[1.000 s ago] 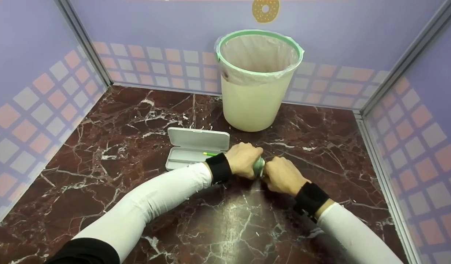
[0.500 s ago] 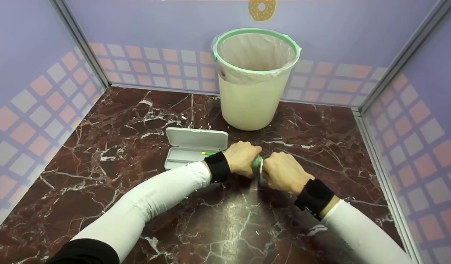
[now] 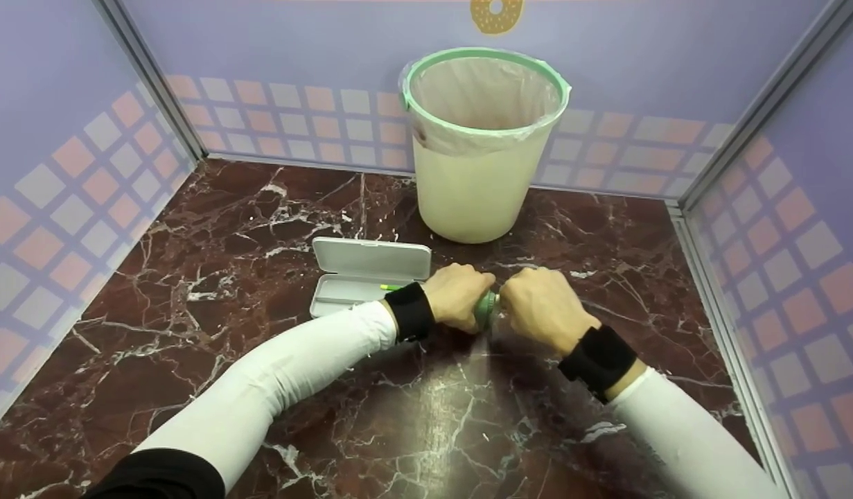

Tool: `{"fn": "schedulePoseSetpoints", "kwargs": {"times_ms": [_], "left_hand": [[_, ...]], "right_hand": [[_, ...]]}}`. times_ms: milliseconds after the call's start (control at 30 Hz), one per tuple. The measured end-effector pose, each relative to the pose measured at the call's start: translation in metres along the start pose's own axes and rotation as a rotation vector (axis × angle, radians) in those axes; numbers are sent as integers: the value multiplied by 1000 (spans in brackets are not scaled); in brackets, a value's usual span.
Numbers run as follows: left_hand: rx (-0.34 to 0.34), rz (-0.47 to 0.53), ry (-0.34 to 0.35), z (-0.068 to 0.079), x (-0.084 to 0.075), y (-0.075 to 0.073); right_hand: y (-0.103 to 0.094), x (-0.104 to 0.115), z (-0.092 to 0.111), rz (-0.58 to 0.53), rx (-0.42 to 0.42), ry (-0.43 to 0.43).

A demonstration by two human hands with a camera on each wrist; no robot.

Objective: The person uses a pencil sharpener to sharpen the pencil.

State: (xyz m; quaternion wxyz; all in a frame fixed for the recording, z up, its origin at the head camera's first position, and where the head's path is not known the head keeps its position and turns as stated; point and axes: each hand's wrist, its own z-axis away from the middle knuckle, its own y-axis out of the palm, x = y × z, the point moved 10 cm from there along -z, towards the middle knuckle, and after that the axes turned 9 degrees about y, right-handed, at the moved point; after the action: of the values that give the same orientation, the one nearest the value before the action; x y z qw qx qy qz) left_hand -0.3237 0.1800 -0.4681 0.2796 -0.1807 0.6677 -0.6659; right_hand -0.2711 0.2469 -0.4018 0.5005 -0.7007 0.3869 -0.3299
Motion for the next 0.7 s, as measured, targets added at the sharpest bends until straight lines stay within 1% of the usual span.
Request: {"fn": "schedulePoseSetpoints", "kwargs": {"times_ms": [167,300,367,433,500,633,700], "left_hand": [[-5,2,19,0,0,0],[-6,-5,13,0,2,0],[-4,-9,8,0,2,1],[-1,-17,6,0,2,2],[7,-30,6,-2,1,3],[17,-55,10,-3,-1,5],[16,-64,7,-4,-1,4]], "right_hand": [[1,-7,-5,-10,47,53],[0,-12,-13,-21,35,78],[4,-19,-18,-22,17,97],[10,-27,-23,-29,3,120],[21,-35,-28,-38,4,135],[47,-44,-34,-72,59,132],[55,-45,-34,-95,74,129]]}}
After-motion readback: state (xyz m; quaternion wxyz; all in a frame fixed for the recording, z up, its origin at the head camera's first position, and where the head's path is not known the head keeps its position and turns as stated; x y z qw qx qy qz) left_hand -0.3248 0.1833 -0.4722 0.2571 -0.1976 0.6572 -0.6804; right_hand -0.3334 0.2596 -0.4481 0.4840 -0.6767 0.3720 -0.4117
